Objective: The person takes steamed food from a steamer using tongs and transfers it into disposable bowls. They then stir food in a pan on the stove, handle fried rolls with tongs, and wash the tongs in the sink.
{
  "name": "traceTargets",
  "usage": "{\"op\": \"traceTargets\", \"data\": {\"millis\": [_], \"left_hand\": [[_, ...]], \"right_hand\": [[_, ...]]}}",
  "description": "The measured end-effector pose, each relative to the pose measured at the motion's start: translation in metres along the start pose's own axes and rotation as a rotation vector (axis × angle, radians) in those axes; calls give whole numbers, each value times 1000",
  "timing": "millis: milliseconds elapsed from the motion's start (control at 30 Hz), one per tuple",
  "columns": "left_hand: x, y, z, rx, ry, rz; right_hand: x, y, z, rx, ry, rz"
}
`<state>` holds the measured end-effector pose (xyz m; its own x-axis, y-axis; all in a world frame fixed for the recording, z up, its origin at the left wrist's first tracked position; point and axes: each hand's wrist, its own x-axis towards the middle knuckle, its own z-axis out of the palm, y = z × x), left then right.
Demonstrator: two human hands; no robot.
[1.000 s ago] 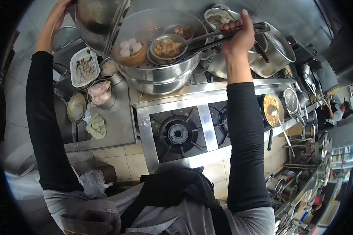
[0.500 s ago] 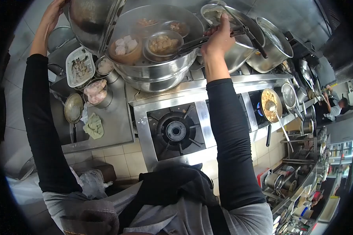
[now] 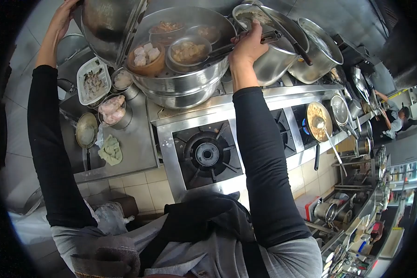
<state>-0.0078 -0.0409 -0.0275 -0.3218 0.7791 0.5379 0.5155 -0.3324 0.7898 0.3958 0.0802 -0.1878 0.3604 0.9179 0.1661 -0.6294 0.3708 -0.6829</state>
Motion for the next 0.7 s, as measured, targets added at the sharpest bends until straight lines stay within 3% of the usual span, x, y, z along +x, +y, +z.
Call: {"op": "traceTargets", "data": {"millis": [367,700], "left_hand": [[-5,5,-2,60,-13,-23],[-6,5,-4,3,-11,-30]], "right_hand": [[14,-19,8,27,82,101],[26,-50,41,1,4,56]]}}
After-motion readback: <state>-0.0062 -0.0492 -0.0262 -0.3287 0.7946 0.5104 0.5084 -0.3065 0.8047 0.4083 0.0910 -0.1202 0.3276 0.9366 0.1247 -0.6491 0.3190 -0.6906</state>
